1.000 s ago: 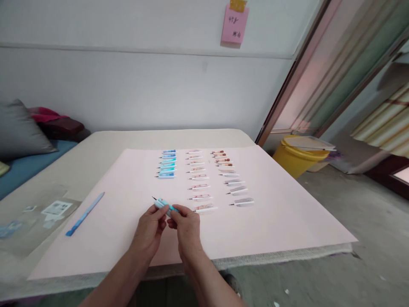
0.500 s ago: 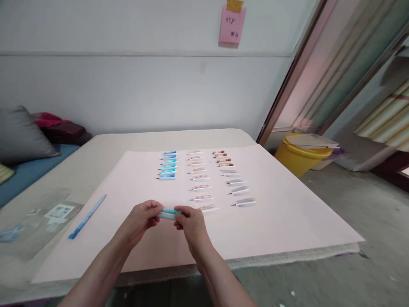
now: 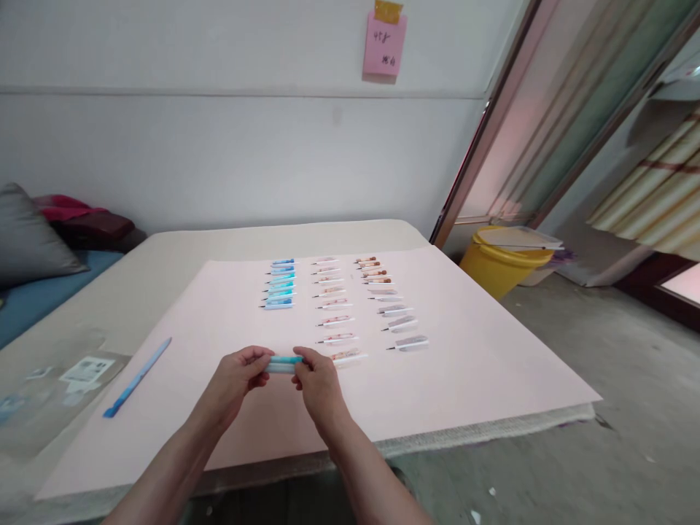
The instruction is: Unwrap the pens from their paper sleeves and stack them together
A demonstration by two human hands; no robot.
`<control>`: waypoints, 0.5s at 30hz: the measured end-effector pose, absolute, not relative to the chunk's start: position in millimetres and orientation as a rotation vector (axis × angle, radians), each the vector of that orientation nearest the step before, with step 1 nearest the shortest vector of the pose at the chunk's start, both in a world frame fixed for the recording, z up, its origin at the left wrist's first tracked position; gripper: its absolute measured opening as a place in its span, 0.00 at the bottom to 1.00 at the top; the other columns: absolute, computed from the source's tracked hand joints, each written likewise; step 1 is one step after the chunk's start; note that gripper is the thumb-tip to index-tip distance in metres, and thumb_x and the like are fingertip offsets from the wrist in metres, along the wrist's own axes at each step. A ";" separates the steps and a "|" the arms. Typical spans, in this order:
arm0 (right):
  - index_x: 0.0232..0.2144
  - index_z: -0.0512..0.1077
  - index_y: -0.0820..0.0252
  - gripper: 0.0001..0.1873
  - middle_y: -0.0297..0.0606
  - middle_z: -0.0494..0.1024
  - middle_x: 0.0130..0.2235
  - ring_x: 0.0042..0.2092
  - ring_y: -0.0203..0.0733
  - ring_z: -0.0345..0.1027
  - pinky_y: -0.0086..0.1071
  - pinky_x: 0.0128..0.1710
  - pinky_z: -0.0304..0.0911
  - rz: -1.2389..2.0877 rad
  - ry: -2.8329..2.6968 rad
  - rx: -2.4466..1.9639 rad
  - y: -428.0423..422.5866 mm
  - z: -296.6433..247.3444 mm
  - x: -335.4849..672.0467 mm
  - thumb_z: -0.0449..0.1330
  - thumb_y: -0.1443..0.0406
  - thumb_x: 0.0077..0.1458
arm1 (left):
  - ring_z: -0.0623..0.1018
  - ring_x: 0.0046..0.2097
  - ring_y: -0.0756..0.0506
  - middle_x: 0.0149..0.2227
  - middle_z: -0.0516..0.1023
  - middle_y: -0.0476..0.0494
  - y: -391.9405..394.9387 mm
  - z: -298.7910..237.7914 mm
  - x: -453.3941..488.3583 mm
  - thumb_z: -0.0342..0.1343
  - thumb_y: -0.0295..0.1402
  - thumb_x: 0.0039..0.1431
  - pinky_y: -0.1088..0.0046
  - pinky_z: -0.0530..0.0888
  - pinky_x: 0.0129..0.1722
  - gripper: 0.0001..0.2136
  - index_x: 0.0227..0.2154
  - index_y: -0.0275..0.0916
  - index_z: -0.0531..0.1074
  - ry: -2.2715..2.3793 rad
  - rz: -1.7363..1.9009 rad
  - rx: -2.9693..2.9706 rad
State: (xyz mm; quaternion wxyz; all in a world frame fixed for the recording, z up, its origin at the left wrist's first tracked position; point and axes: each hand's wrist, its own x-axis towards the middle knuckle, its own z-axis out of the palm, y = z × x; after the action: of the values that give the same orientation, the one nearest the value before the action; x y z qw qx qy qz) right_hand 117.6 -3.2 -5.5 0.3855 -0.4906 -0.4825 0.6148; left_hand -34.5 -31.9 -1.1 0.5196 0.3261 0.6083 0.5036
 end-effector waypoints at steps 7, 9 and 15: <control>0.51 0.61 0.66 0.25 0.43 0.73 0.40 0.35 0.39 0.70 0.33 0.34 0.65 1.545 -1.288 -1.327 -1.9 -4.5 117.4 0.53 0.64 0.50 | 0.69 0.24 0.54 0.23 0.70 0.49 -28.9 -11.3 -46.4 0.61 0.38 0.44 0.78 0.66 0.26 0.12 0.30 0.34 0.73 1.455 1.293 0.686; 0.51 0.62 0.66 0.23 0.46 0.72 0.42 0.38 0.42 0.69 0.36 0.38 0.64 1.382 -1.526 -1.410 -3.8 -5.5 118.5 0.51 0.65 0.52 | 0.68 0.23 0.55 0.24 0.70 0.49 -23.5 -19.0 -54.7 0.63 0.37 0.41 0.78 0.66 0.25 0.14 0.29 0.34 0.74 1.463 1.349 0.629; 0.40 0.69 0.64 0.12 0.48 0.72 0.41 0.46 0.52 0.64 0.45 0.43 0.61 0.738 -2.420 -1.345 -28.7 -10.4 114.7 0.53 0.68 0.51 | 0.66 0.20 0.56 0.21 0.68 0.50 16.9 -40.8 -78.3 0.66 0.36 0.34 0.78 0.64 0.21 0.15 0.25 0.32 0.72 1.514 1.501 0.576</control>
State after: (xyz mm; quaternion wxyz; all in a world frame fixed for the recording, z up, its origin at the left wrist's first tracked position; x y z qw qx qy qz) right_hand 114.7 -28.7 -10.4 0.1376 -0.4649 -0.8365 0.2552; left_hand -78.3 16.9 -40.8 0.4498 0.2330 0.6124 0.6069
